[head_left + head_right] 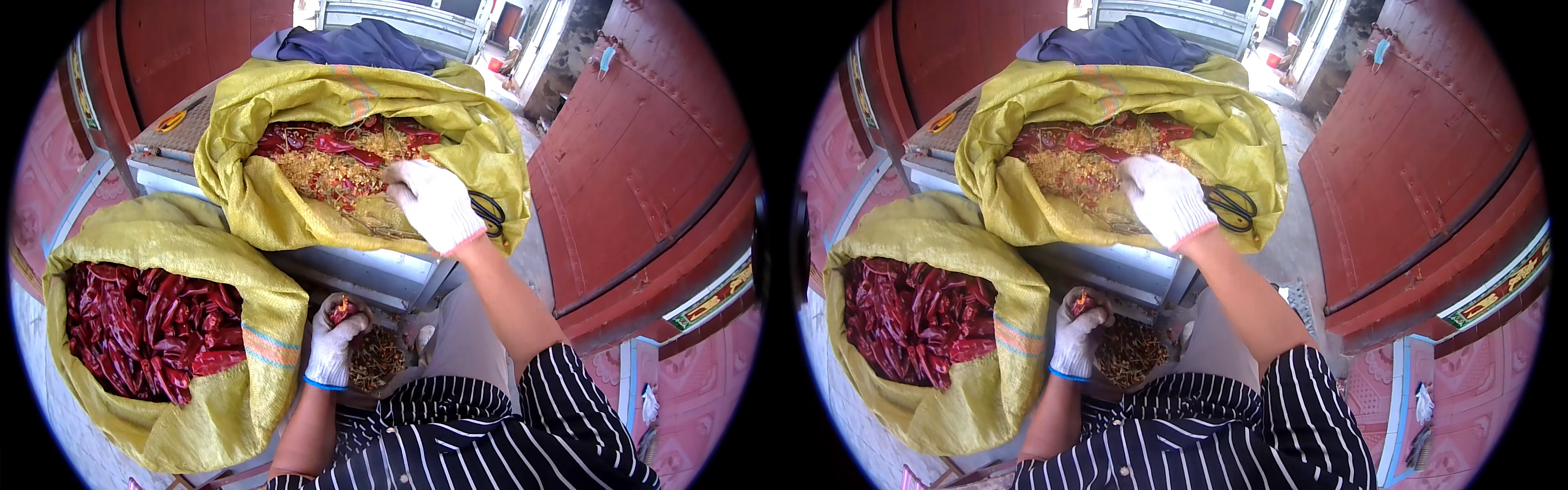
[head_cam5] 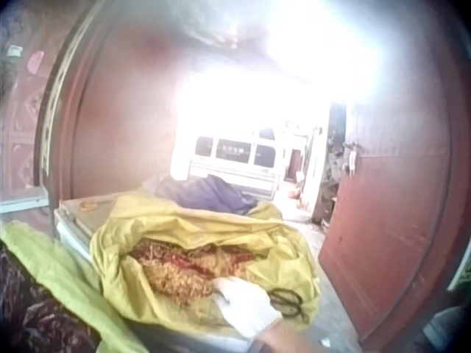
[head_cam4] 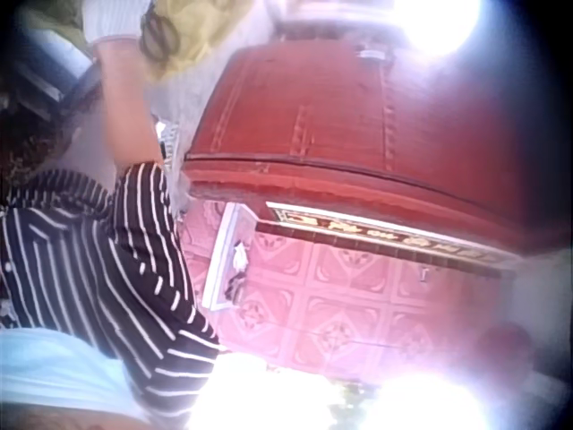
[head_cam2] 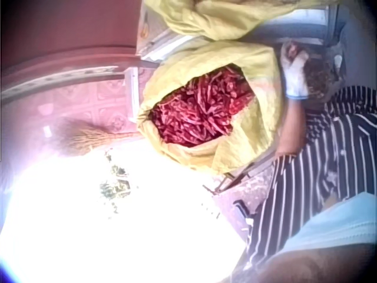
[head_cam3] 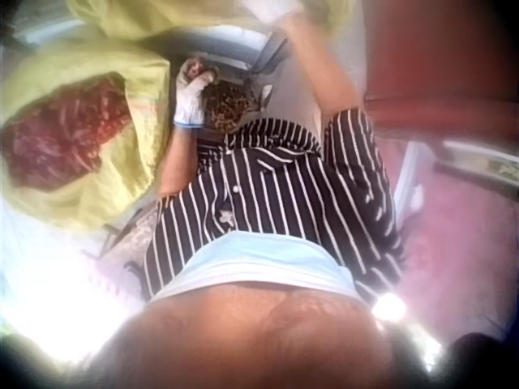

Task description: The person sits on the ground and processes dried red chili peppers. They pick up peppers from a large yellow sack, remove the stems by hand, and occasionally use scissors to cut the stems. The processed peppers are placed into a separate sack, while the removed stems are discarded into a pile on the ground.

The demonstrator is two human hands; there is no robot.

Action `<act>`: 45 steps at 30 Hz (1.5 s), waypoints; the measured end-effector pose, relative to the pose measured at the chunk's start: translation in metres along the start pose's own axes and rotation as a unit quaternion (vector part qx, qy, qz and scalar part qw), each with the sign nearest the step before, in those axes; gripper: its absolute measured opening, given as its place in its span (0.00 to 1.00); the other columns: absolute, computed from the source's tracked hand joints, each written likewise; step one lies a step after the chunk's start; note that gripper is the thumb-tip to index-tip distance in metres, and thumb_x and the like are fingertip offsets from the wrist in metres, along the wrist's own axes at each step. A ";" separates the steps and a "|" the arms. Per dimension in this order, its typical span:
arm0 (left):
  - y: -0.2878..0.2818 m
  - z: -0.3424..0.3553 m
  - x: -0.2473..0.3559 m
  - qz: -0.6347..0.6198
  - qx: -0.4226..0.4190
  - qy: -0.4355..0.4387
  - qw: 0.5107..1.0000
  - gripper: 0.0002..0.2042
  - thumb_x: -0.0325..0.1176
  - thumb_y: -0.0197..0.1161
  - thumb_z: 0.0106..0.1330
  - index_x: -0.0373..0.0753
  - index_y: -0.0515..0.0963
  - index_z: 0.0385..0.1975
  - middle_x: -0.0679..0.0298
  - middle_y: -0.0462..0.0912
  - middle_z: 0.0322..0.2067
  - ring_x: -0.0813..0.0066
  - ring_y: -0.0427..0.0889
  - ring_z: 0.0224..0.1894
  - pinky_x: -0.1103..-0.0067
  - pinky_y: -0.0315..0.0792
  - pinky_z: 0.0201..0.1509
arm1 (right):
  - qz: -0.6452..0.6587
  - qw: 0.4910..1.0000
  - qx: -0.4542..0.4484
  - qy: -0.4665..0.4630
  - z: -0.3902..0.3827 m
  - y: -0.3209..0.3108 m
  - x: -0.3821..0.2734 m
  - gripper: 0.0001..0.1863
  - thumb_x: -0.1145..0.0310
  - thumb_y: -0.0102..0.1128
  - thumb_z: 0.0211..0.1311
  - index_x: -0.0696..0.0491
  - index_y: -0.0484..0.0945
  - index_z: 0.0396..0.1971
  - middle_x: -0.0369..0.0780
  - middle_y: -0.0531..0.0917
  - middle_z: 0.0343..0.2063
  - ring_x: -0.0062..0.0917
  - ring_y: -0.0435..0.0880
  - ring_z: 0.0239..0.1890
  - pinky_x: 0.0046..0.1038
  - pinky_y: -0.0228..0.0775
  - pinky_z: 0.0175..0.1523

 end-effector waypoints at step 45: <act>0.016 -0.001 -0.005 -0.013 -0.084 -0.041 0.995 0.23 0.36 0.71 0.57 0.33 0.74 0.50 0.63 0.81 0.37 0.74 0.80 0.35 0.77 0.76 0.41 | 0.289 0.921 -0.258 0.036 -0.101 0.063 -0.046 0.19 0.60 0.61 0.62 0.51 0.79 0.51 0.47 0.84 0.38 0.42 0.85 0.40 0.41 0.77 0.47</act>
Point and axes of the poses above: each hand's wrist, its own z-axis towards the middle knuckle, its own y-axis out of the palm, x = y × z, the point moved 10 cm from there along z, towards the middle knuckle
